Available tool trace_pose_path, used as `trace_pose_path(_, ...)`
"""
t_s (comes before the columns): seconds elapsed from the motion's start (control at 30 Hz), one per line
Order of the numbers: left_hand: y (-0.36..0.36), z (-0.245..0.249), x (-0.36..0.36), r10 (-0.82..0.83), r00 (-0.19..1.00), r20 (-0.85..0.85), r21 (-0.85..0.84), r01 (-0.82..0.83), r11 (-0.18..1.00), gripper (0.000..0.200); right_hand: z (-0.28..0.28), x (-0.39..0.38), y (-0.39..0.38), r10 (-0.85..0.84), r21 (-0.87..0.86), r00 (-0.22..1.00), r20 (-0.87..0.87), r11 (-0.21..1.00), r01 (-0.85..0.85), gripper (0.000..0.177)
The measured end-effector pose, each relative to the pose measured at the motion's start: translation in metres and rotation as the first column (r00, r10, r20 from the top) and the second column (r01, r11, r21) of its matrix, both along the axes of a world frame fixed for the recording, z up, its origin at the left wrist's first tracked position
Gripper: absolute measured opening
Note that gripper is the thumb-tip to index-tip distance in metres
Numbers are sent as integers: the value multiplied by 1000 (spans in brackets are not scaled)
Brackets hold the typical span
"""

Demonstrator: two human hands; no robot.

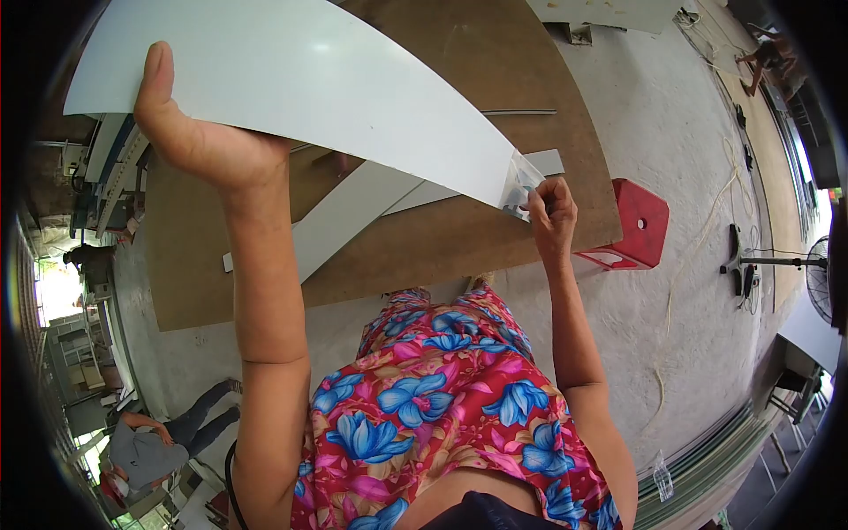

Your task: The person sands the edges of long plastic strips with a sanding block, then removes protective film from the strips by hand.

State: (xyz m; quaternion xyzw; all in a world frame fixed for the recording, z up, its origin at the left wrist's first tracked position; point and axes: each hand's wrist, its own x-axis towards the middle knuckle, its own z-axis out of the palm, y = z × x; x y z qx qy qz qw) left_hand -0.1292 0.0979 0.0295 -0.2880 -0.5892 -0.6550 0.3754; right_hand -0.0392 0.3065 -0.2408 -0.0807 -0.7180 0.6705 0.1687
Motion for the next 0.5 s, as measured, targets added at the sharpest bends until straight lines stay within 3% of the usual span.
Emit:
trace_pose_path(0.1, 0, -2, -5, 93, 995, -47, -31, -95, 995, 64, 34, -7, -5, -32, 149, 981, 191, 989, 3, 23)
trace_pose_path(0.2, 10, 0, -4, 145, 989, 1, -19, -145, 989, 65, 60, -3, -7, -42, 390, 962, 269, 918, -69, 35)
trace_pose_path(0.33, 12, -5, 3, -154, 974, 165, 143, 131, 981, 68, 61, 1, 0, 15, 556, 956, 294, 811, -184, 39)
trace_pose_path(0.4, 5, -17, 0, -290, 928, 232, 210, 243, 947, 70, 58, 1, 7, 81, 423, 926, 368, 872, -244, 36)
trace_pose_path(0.47, 13, -52, -3, -226, 934, 278, 239, 160, 958, 71, 51, 6, 9, 148, 262, 909, 389, 928, -264, 32)
trace_pose_path(0.5, 25, -67, 6, -265, 928, 264, 208, 213, 955, 72, 45, 10, 7, 181, 171, 911, 372, 951, -258, 30)
